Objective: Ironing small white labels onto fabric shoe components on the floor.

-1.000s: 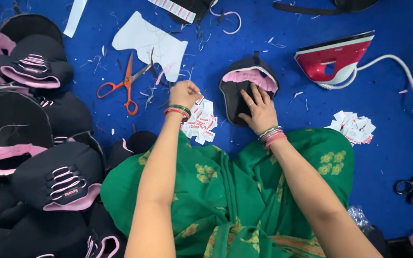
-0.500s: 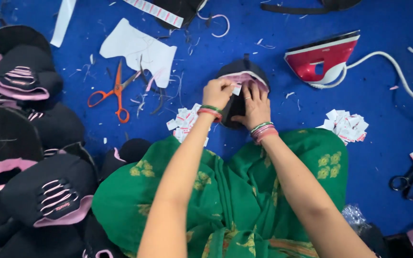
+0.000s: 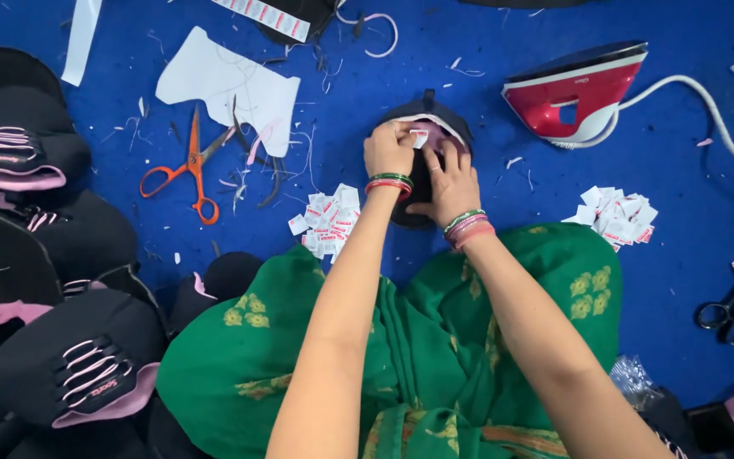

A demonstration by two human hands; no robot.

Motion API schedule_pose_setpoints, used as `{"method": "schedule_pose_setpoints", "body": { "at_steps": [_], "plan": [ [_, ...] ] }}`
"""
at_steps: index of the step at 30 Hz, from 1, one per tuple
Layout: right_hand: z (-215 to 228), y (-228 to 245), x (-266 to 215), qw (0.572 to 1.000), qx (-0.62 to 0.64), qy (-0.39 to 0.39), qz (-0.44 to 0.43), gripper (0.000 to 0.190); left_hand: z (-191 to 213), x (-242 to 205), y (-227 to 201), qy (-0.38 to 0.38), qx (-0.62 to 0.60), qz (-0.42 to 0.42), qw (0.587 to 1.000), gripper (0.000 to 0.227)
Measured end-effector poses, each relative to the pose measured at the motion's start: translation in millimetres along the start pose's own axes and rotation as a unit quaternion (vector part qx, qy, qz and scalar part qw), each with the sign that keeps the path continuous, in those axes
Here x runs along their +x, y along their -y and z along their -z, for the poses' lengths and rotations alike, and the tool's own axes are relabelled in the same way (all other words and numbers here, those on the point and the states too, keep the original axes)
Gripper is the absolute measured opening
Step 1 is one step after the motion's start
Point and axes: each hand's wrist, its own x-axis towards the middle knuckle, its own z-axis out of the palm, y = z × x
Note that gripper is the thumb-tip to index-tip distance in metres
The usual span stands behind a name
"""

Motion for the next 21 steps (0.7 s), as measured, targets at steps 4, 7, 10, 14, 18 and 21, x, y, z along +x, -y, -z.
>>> {"method": "schedule_pose_setpoints", "body": {
  "at_steps": [4, 7, 10, 14, 18, 21],
  "plan": [
    [-20, -12, -6, 0.998, 0.037, -0.051, 0.029, 0.126, -8, -5, 7, -0.027, 0.047, -0.026, 0.998, 0.015],
    [-15, -11, -6, 0.996, 0.050, -0.069, 0.039, 0.128, -14, -10, 8, -0.062, 0.072, -0.055, 0.994, 0.014],
    [-4, -3, -1, 0.998, 0.027, -0.048, 0.027, 0.125, -11, -12, 2, -0.063, 0.093, -0.055, 0.992, 0.012],
    [-2, 1, 0, 1.000, -0.011, -0.018, 0.005, 0.120, -4, -24, 8, -0.025, 0.126, -0.068, 0.989, 0.018],
    [-6, -4, -1, 1.000, -0.016, -0.016, 0.002, 0.119, 17, -57, 16, -0.028, 0.194, -0.195, 0.961, 0.037],
    [-3, -7, 4, 0.999, -0.012, -0.034, 0.019, 0.116, 16, -58, 26, -0.028, 0.275, -0.278, 0.920, 0.054]
  ]
}}
